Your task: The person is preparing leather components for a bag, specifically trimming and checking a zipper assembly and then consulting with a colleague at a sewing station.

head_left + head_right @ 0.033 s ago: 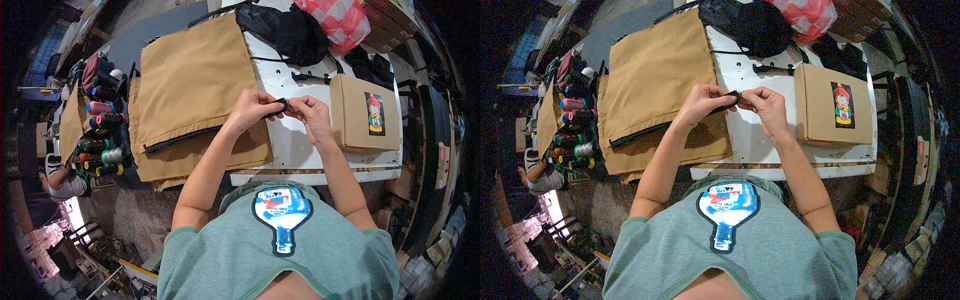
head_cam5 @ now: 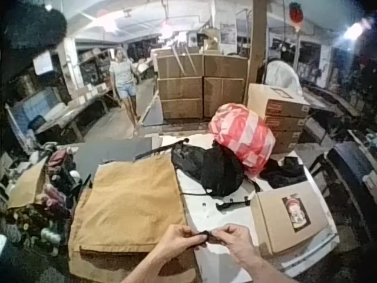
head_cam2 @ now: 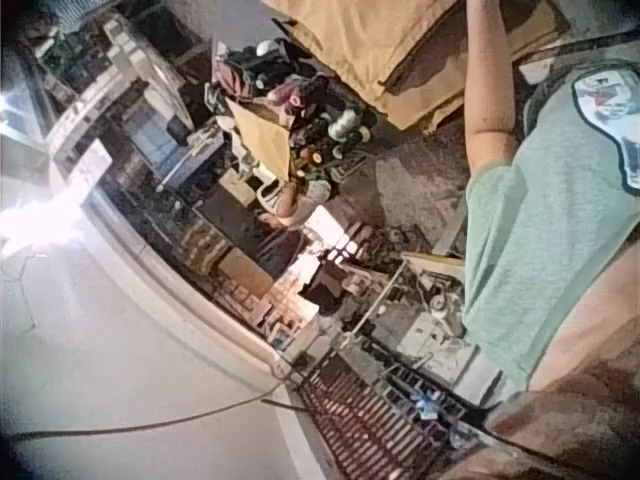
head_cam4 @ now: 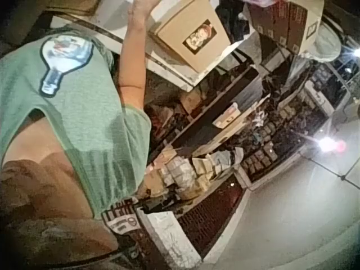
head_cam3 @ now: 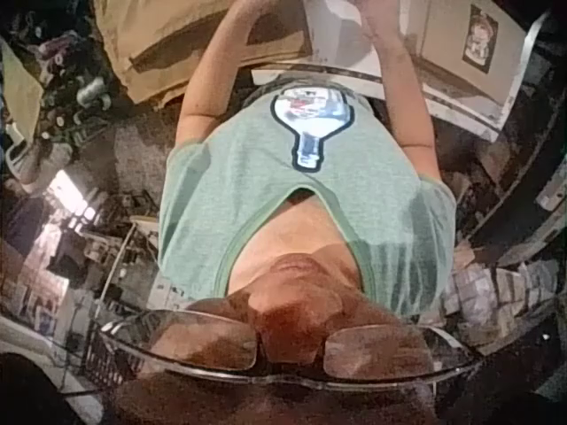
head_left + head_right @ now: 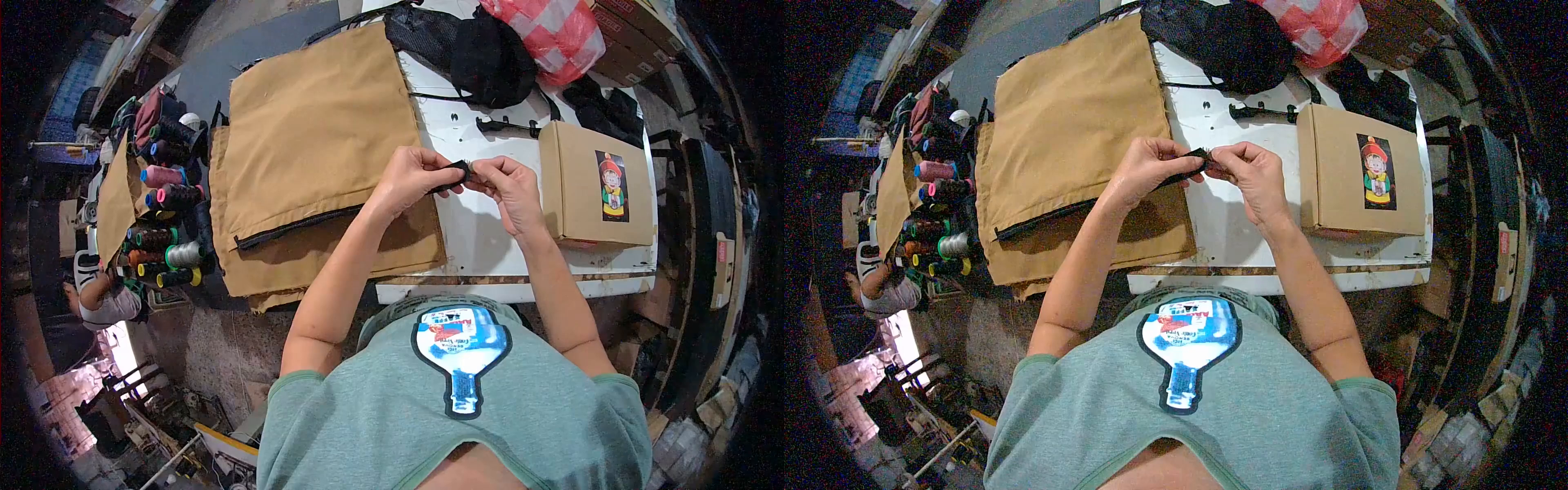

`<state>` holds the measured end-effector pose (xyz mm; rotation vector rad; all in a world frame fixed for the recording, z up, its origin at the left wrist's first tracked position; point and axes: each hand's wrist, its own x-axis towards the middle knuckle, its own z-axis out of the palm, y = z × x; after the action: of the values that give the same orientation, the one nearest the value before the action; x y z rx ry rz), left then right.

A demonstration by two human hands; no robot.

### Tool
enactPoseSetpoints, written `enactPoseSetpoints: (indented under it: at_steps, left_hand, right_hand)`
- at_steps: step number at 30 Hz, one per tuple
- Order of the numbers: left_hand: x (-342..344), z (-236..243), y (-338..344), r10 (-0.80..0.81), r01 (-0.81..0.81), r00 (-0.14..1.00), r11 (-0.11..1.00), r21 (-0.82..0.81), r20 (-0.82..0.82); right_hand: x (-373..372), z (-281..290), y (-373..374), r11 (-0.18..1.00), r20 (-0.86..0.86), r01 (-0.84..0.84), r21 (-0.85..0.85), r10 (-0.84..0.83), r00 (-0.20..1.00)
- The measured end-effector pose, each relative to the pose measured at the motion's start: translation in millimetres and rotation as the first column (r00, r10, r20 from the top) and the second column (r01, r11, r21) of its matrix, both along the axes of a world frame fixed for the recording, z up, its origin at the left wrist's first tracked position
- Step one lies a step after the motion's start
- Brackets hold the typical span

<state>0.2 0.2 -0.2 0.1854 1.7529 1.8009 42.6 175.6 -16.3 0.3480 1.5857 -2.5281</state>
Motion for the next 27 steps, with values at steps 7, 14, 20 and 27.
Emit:
enactPoseSetpoints:
  at_steps: [7,14,20,27]
  left_hand:
    - [-2,-3,-1,0.001,-0.001,1.000,1.000,0.022,0.009]
    - [-1,-4,-1,-0.002,0.002,1.000,0.999,0.041,0.005]
    - [-1,-6,0,0.018,-0.017,1.000,0.998,0.061,-0.009]
    - [0,-5,-2,0.027,-0.026,0.999,0.999,0.045,-0.027]
  right_hand:
    - [0,2,-5,0.998,-0.031,0.032,0.060,-0.030,0.999]
    - [4,-3,-10,0.995,-0.052,0.080,0.064,-0.077,0.996]
    - [8,-5,-15,0.992,-0.073,0.120,-0.032,-0.122,0.990]
    - [10,-5,-18,0.989,-0.089,0.138,-0.046,-0.142,0.986]
